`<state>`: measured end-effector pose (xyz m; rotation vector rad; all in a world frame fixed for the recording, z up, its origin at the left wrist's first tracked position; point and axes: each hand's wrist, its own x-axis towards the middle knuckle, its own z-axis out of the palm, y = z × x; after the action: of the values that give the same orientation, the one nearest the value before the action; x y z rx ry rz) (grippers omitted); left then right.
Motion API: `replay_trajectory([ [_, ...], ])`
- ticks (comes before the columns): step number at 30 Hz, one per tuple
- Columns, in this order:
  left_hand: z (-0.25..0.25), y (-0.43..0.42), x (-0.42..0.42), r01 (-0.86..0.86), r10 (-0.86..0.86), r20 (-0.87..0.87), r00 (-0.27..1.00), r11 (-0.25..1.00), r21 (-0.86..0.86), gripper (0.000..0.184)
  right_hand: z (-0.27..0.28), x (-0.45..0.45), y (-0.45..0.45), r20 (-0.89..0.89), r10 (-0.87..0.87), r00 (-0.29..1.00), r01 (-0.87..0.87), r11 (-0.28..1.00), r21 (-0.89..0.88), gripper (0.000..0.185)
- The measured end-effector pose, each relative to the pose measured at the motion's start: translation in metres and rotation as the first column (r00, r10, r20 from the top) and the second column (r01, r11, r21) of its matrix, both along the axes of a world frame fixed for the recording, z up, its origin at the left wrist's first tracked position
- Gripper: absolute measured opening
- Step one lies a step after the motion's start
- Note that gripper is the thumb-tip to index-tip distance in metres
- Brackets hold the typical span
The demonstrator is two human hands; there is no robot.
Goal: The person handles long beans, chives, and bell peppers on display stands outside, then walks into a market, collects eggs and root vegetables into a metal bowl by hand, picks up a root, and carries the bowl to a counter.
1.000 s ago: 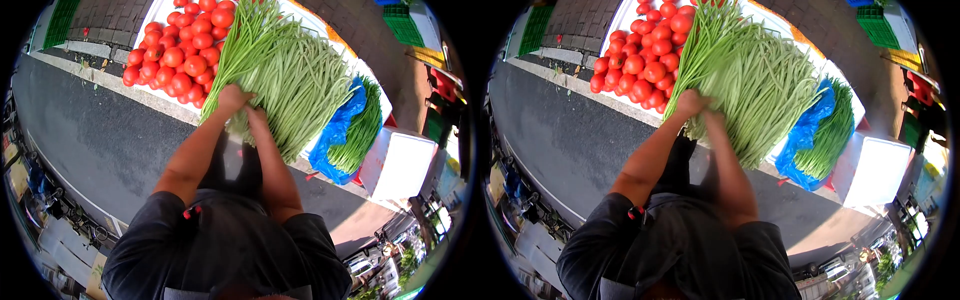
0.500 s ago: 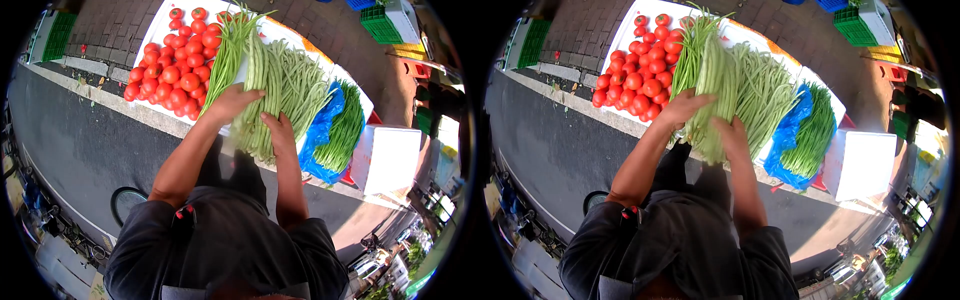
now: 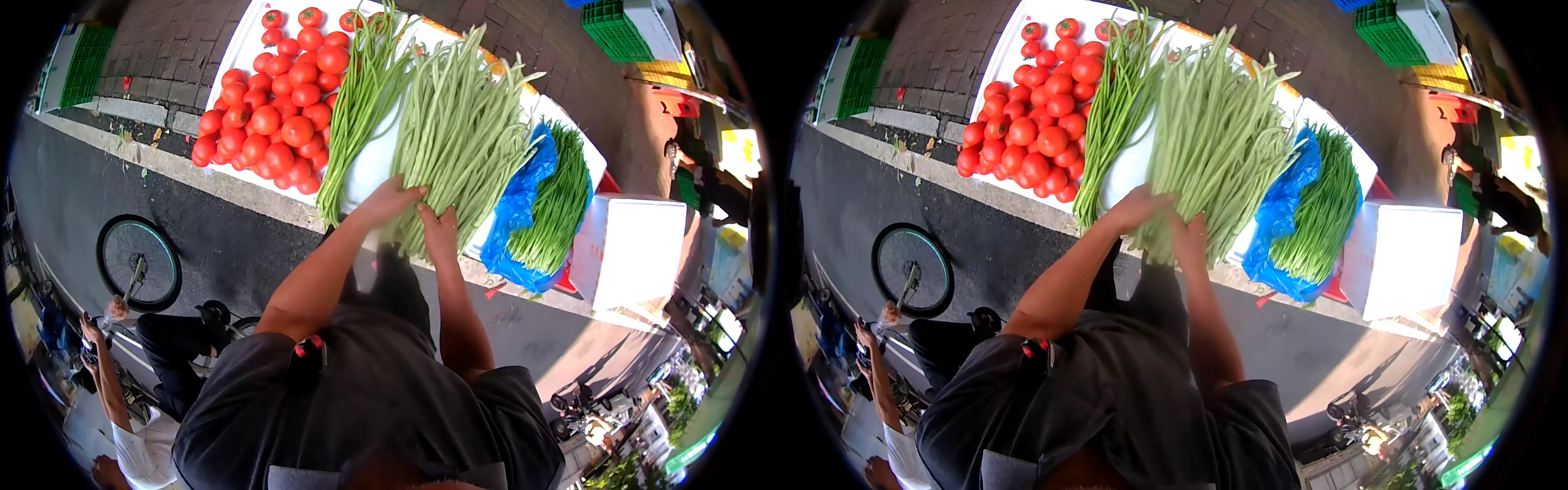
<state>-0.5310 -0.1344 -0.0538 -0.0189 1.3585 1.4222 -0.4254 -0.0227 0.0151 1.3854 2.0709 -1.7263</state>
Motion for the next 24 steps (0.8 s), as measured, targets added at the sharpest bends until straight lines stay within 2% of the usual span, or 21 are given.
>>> replay_trajectory([
  [1, -0.02, -0.006, 0.012, 0.086, -0.087, -0.007, 0.996, 0.991, -0.105, 0.056, -0.022, 0.005, -0.006, 0.126, 0.014, 0.992, -0.016, 1.0, 0.02, 0.047],
  [4, -0.009, -0.011, 0.012, 0.088, -0.104, -0.056, 0.993, 0.969, -0.23, 0.068, -0.057, 0.006, -0.018, 0.202, 0.064, 0.977, -0.1, 0.98, 0.174, 0.053],
  [5, -0.004, -0.012, 0.008, 0.155, -0.199, -0.141, 0.97, 0.949, -0.276, 0.073, -0.059, 0.008, -0.018, 0.218, 0.062, 0.974, -0.098, 0.983, 0.158, 0.054],
  [6, 0.03, -0.009, -0.007, 0.275, -0.317, -0.05, 0.947, 0.883, -0.381, 0.077, -0.049, 0.01, -0.019, 0.242, 0.06, 0.968, -0.095, 0.986, 0.139, 0.055],
  [8, -0.015, -0.014, -0.002, 0.324, -0.424, -0.196, 0.884, 0.858, -0.398, 0.077, -0.046, 0.008, -0.015, 0.224, 0.109, 0.968, -0.149, 0.974, 0.169, 0.057],
  [10, -0.022, -0.015, -0.002, 0.3, -0.467, -0.271, 0.842, 0.822, -0.484, 0.072, -0.046, 0.019, -0.016, 0.206, 0.203, 0.957, -0.25, 0.939, 0.236, 0.06],
  [11, -0.027, -0.013, 0.002, 0.285, -0.49, -0.305, 0.817, 0.802, -0.525, 0.07, -0.047, 0.026, -0.019, 0.293, 0.237, 0.926, -0.34, 0.86, 0.381, 0.059],
  [12, -0.014, -0.009, 0.0, 0.269, -0.499, -0.285, 0.818, 0.771, -0.578, 0.069, -0.039, 0.031, -0.013, 0.233, 0.228, 0.946, -0.299, 0.888, 0.348, 0.057],
  [14, -0.004, -0.011, 0.005, 0.194, -0.437, -0.363, 0.823, 0.817, -0.543, 0.067, -0.012, 0.038, 0.012, 0.108, 0.194, 0.975, -0.217, 0.935, 0.28, 0.053],
  [15, -0.008, -0.013, 0.009, 0.175, -0.425, -0.386, 0.819, 0.825, -0.537, 0.059, -0.006, 0.045, 0.025, 0.002, 0.0, 1.0, -0.001, 0.971, 0.238, 0.043],
  [16, -0.012, -0.016, 0.012, 0.139, -0.485, -0.524, 0.7, 0.813, -0.566, 0.061, -0.01, 0.054, 0.039, -0.143, -0.18, 0.973, 0.21, 0.948, 0.238, 0.034],
  [17, -0.017, -0.018, 0.01, 0.105, -0.395, -0.507, 0.766, 0.855, -0.508, 0.062, -0.016, 0.061, 0.06, -0.156, -0.254, 0.955, 0.289, 0.917, 0.276, 0.032],
  [18, -0.019, -0.017, 0.009, 0.065, -0.303, -0.48, 0.824, 0.89, -0.451, 0.063, -0.039, 0.075, 0.082, -0.247, -0.294, 0.923, 0.359, 0.888, 0.287, 0.03],
  [19, -0.016, -0.011, 0.006, 0.013, -0.217, -0.423, 0.88, 0.901, -0.434, 0.069, -0.057, 0.086, 0.102, -0.214, -0.276, 0.937, 0.339, 0.868, 0.363, 0.03],
  [20, -0.011, -0.005, 0.0, -0.017, -0.224, -0.483, 0.846, 0.895, -0.446, 0.068, -0.072, 0.089, 0.119, -0.183, -0.258, 0.949, 0.313, 0.844, 0.435, 0.031],
  [22, -0.002, 0.005, -0.007, -0.111, 0.052, -0.318, 0.947, 0.979, -0.173, 0.069, -0.09, 0.082, 0.141, -0.163, -0.247, 0.955, 0.295, 0.818, 0.493, 0.033],
  [23, -0.002, 0.012, -0.01, -0.164, 0.12, -0.282, 0.952, 0.977, -0.138, 0.073, -0.1, 0.078, 0.15, -0.149, -0.239, 0.959, 0.282, 0.808, 0.518, 0.034],
  [24, -0.029, 0.012, -0.01, -0.179, 0.142, -0.328, 0.934, 0.98, -0.086, 0.077, -0.111, 0.074, 0.162, -0.149, -0.179, 0.973, 0.233, 0.755, 0.613, 0.036],
])
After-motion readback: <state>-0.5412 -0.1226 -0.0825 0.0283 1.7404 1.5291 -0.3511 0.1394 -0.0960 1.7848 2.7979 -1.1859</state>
